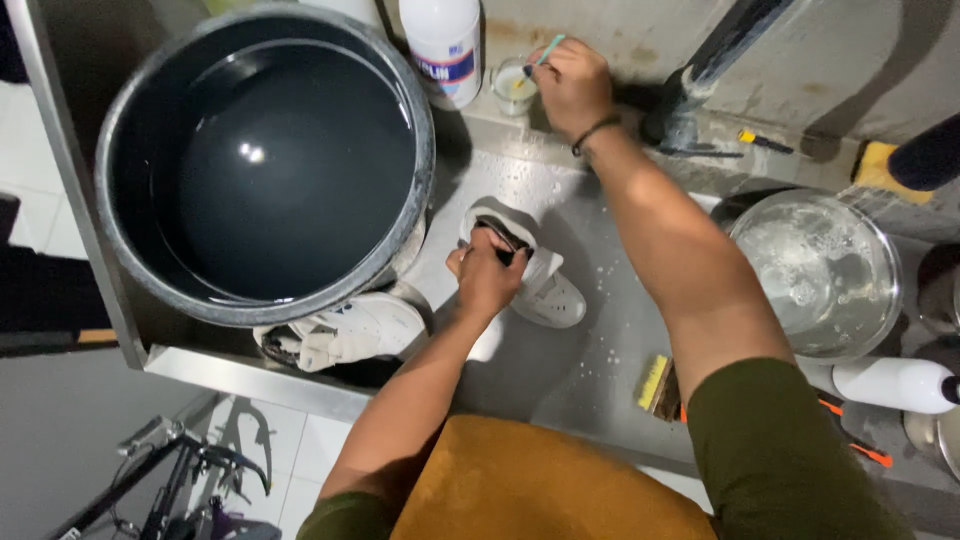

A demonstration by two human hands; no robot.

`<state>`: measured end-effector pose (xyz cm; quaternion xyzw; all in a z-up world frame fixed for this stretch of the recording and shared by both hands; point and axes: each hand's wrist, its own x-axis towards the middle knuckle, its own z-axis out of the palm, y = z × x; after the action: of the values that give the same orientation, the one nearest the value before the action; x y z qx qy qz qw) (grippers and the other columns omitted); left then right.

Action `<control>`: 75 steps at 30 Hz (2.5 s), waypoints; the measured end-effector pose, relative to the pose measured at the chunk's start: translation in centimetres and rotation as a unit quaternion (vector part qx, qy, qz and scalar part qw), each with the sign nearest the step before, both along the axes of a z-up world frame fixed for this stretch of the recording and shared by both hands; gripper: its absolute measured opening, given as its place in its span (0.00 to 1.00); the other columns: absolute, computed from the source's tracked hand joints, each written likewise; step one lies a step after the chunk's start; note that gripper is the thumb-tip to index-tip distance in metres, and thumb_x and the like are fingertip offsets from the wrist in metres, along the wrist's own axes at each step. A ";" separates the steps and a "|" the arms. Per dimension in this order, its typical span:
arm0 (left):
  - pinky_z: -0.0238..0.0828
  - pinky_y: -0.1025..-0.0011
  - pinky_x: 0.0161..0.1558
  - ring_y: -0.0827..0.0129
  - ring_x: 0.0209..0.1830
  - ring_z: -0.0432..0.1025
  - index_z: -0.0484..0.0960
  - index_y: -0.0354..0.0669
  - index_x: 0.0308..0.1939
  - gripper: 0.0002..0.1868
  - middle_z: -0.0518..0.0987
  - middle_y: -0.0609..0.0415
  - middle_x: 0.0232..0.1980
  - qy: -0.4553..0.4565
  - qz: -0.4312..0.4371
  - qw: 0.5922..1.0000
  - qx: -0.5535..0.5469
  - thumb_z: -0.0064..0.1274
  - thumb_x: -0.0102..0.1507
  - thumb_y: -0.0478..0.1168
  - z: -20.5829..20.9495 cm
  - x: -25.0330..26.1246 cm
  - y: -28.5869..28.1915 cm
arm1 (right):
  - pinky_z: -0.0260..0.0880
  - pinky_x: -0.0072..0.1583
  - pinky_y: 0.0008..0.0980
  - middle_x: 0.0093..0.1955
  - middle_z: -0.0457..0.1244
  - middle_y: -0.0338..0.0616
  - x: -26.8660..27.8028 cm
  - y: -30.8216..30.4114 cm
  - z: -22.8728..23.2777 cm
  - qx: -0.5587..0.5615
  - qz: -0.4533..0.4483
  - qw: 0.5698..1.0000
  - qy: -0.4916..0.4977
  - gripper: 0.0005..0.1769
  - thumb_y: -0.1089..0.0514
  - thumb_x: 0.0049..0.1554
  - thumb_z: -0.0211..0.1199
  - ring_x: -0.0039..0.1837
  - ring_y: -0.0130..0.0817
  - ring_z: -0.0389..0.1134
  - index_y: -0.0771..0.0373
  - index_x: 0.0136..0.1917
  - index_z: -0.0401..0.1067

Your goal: The person scrubs a white shoe with a small brush, repeatedly dipping the brush into a glass of liquid and cleaning the shoe's upper, tongue, and interior. The shoe is held in the left hand while the right hand performs the scrubbing.

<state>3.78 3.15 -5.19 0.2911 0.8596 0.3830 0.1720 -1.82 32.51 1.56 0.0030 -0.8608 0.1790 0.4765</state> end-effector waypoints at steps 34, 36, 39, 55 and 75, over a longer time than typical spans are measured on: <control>0.46 0.59 0.68 0.54 0.62 0.71 0.78 0.46 0.61 0.25 0.82 0.48 0.54 -0.075 -0.267 0.956 -0.096 0.61 0.61 0.44 9.7 -2.3 -1.3 | 0.74 0.43 0.43 0.34 0.69 0.46 17.4 -13.5 -3.1 -0.217 0.089 0.951 -0.203 0.08 0.65 0.64 0.58 0.40 0.48 0.72 0.61 0.49 0.79; 0.44 0.59 0.69 0.55 0.64 0.70 0.77 0.45 0.63 0.27 0.81 0.48 0.57 -0.076 -0.266 0.956 -0.101 0.61 0.61 0.46 9.5 -2.7 -1.3 | 0.74 0.44 0.45 0.37 0.70 0.50 17.1 -13.6 -3.4 -0.198 0.123 0.953 -0.193 0.09 0.66 0.65 0.56 0.42 0.52 0.73 0.62 0.49 0.78; 0.39 0.59 0.68 0.60 0.68 0.67 0.76 0.50 0.64 0.29 0.81 0.55 0.59 -0.050 -0.277 0.953 -0.115 0.62 0.59 0.49 7.0 -3.1 -0.8 | 0.73 0.41 0.46 0.34 0.67 0.53 17.1 -14.8 0.1 -0.152 0.157 0.953 -0.213 0.07 0.66 0.64 0.59 0.41 0.57 0.71 0.67 0.43 0.73; 0.38 0.55 0.66 0.63 0.68 0.68 0.76 0.50 0.65 0.31 0.80 0.56 0.61 -0.010 -0.291 0.945 -0.146 0.60 0.58 0.51 6.1 -3.0 -0.4 | 0.73 0.41 0.40 0.32 0.66 0.45 16.7 -13.6 -1.8 -0.180 0.157 0.943 -0.231 0.12 0.66 0.64 0.57 0.39 0.50 0.71 0.64 0.37 0.71; 0.45 0.71 0.62 0.77 0.56 0.75 0.77 0.61 0.50 0.23 0.82 0.73 0.49 -0.120 -0.136 0.982 -0.052 0.46 0.51 0.35 4.0 -3.3 -0.9 | 0.65 0.42 0.26 0.40 0.71 0.33 3.3 -2.5 1.3 -0.212 -0.098 0.971 -0.045 0.08 0.61 0.57 0.64 0.36 0.24 0.64 0.55 0.48 0.82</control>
<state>0.52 2.24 -1.20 0.3477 0.8038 0.3430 0.3397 1.47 29.99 2.84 -0.1906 -0.8200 0.3096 0.4420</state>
